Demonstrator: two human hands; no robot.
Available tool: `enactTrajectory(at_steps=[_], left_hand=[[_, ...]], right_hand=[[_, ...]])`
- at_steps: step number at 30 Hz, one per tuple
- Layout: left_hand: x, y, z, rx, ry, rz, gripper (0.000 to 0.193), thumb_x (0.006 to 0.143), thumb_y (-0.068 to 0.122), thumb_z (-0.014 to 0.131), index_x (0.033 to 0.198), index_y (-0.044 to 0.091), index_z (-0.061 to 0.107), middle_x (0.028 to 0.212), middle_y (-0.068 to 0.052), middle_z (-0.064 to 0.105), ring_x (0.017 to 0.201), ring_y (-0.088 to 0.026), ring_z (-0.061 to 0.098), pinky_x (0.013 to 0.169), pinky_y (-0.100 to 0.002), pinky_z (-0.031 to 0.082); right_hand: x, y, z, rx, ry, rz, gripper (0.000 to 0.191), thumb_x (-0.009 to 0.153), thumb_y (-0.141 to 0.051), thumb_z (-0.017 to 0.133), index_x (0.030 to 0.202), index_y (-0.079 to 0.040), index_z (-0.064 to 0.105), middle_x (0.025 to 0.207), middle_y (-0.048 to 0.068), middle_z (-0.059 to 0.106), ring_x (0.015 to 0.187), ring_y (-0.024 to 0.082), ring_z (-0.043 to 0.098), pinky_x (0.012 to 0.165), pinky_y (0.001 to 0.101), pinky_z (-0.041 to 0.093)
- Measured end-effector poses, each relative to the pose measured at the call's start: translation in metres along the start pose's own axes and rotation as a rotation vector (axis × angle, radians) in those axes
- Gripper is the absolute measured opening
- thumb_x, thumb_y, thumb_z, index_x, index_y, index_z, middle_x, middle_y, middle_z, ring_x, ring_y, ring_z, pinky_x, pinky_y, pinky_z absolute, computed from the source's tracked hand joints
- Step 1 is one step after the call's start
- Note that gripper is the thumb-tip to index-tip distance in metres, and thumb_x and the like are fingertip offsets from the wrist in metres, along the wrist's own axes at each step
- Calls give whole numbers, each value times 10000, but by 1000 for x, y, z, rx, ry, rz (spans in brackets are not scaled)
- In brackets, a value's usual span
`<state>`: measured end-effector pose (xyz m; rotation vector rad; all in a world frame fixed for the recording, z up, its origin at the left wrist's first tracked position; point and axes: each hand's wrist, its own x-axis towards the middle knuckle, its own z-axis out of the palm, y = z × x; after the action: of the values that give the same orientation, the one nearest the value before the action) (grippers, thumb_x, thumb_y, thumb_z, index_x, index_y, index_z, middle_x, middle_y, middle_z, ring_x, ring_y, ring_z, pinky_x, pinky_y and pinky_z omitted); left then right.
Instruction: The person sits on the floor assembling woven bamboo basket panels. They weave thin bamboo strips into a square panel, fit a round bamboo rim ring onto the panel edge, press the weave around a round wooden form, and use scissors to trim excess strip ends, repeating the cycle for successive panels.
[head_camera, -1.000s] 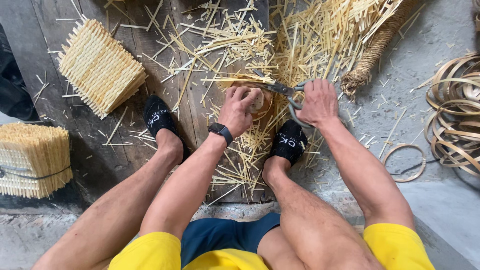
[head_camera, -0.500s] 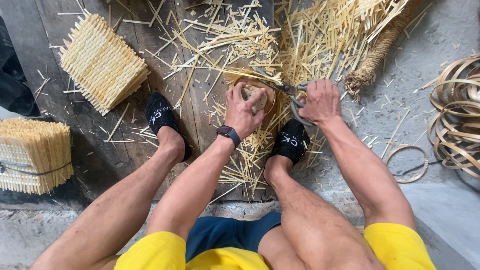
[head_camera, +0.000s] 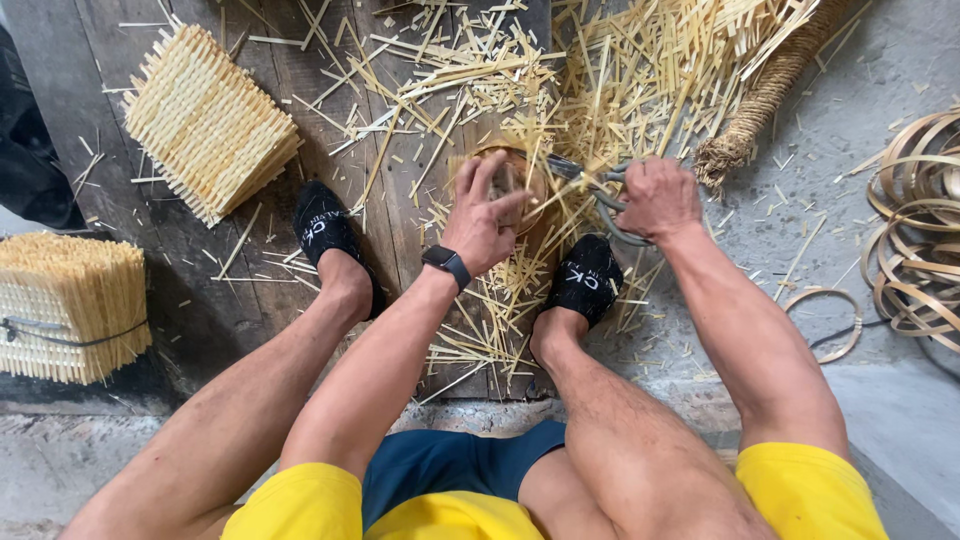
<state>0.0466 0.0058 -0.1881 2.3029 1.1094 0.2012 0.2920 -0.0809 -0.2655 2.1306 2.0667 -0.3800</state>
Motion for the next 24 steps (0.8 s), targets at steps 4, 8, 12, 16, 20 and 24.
enactTrajectory(at_steps=[4, 8, 12, 16, 20, 24], left_hand=[[-7, 7, 3, -326, 97, -287, 975, 718, 192, 923, 1527, 160, 379, 1452, -232, 296, 1359, -493, 379, 1123, -549, 418], [-6, 10, 6, -257, 121, -169, 921, 734, 39, 801, 1535, 211, 381, 1486, -201, 374, 1390, -424, 450, 1168, -487, 457], [-2, 9, 6, -237, 153, -89, 913, 699, -60, 711, 1523, 144, 374, 1542, -198, 418, 1419, -405, 465, 1204, -473, 417], [0, 10, 5, -331, 207, -247, 878, 716, -10, 794, 1481, 60, 368, 1405, -204, 450, 1334, -405, 479, 1181, -484, 396], [-1, 8, 7, -272, 134, -220, 857, 741, -10, 806, 1486, 117, 401, 1416, -170, 534, 1313, -376, 505, 1166, -470, 406], [-1, 3, 4, -293, 83, -114, 879, 761, -6, 803, 1519, 170, 396, 1434, -161, 527, 1333, -371, 497, 1170, -476, 418]], right_hand=[[-6, 6, -3, 16, 132, -29, 208, 824, -274, 703, 868, -84, 629, 822, 77, 574, 776, 193, 562, 628, 348, 500], [0, -8, -8, -12, 286, -97, 484, 686, -495, 758, 818, -48, 627, 743, 101, 570, 665, 218, 553, 583, 350, 511], [3, -11, -3, 44, 82, 3, 284, 859, -356, 699, 897, -82, 637, 776, 77, 585, 683, 196, 561, 561, 355, 509], [-3, 3, -2, 23, -86, 4, 218, 931, -324, 687, 918, -110, 648, 849, 74, 607, 733, 173, 564, 664, 352, 502], [-1, -6, -9, 36, 123, -65, 494, 770, -498, 753, 875, -33, 624, 788, 122, 594, 687, 227, 572, 589, 369, 515], [6, -19, -5, 6, 165, -30, 448, 731, -469, 749, 843, -55, 620, 772, 112, 590, 699, 228, 584, 621, 372, 525]])
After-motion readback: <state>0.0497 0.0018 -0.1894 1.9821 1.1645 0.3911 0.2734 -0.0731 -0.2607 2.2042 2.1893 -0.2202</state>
